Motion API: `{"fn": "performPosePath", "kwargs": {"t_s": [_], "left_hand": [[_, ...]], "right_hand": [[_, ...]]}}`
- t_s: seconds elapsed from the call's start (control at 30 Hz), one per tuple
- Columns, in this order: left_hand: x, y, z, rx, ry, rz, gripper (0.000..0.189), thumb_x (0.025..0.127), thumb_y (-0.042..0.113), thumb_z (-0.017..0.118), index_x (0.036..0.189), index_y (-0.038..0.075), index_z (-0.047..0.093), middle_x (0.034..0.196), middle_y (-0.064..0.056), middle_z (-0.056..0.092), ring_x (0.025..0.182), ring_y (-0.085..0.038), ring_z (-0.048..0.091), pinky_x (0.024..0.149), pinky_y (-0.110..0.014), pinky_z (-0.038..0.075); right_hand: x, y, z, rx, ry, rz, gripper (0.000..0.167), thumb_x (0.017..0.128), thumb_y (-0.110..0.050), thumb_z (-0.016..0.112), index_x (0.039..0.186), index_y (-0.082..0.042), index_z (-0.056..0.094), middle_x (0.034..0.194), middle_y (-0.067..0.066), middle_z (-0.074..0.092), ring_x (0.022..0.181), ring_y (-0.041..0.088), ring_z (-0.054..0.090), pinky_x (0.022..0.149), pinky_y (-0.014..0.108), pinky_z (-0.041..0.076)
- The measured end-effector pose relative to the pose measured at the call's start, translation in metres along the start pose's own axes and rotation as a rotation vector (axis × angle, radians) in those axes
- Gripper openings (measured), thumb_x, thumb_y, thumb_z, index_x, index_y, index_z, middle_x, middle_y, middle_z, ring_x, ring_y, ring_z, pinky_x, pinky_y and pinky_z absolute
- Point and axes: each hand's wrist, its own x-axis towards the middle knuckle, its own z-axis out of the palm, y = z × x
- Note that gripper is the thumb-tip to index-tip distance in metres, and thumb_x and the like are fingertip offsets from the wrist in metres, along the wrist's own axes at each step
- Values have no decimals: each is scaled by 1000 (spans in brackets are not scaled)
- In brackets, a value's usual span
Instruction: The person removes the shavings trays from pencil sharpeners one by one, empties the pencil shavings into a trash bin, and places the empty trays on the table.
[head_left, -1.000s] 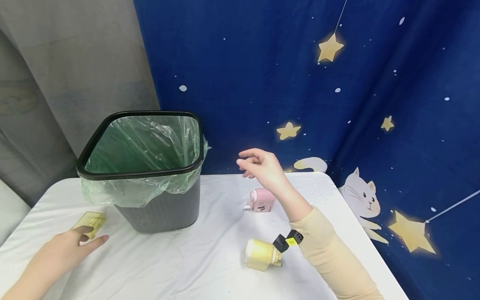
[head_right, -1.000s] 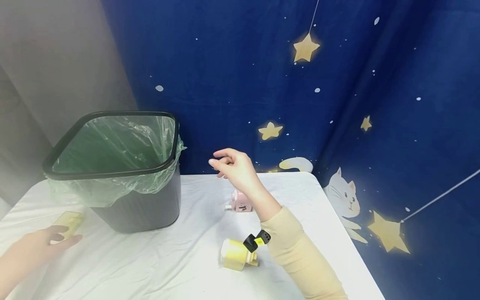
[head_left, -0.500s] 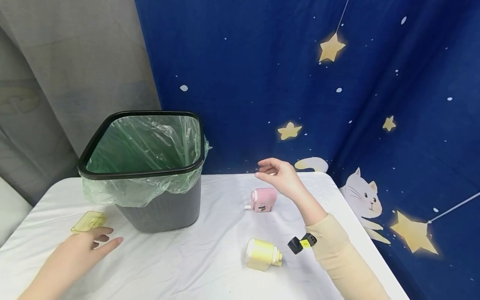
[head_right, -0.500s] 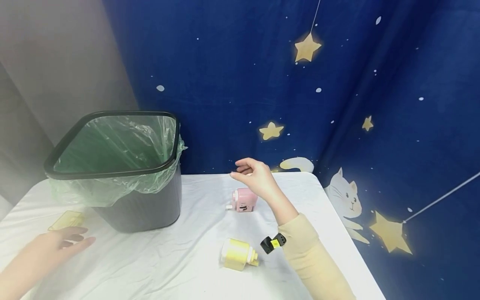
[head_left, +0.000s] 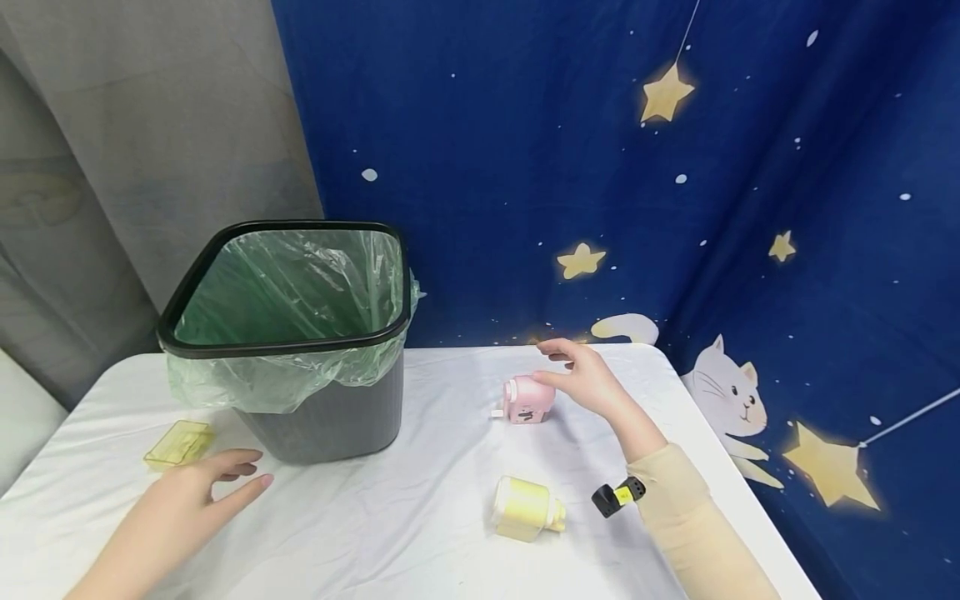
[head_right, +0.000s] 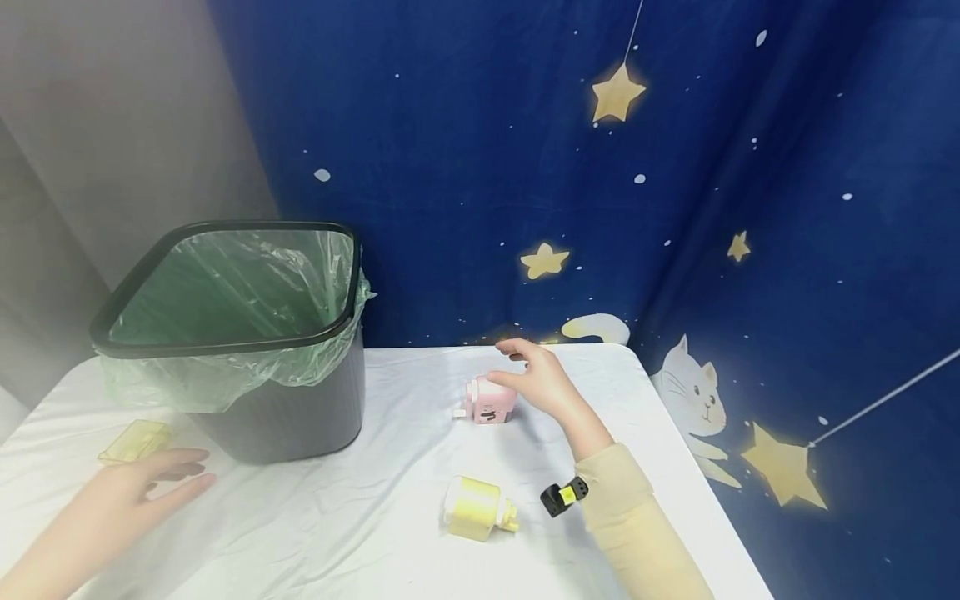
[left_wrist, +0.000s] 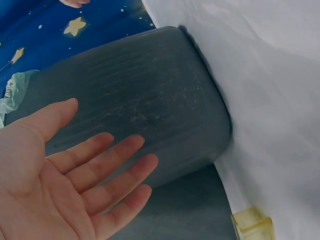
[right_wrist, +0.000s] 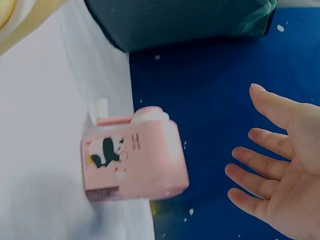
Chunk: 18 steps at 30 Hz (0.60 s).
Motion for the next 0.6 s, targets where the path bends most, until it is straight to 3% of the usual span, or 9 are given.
{"fn": "performPosePath", "kwargs": {"t_s": [0.6], "left_hand": [[2,14,10,-69,41,19,34,88,33,70,110,7,69,103,-4,69,89,-25,66,68,-41,53]], "right_hand": [[-9,50,10,135,-81,55,71,82,-10,76,140,6,39,132,27,49,120,43,49,99,57,38]]}}
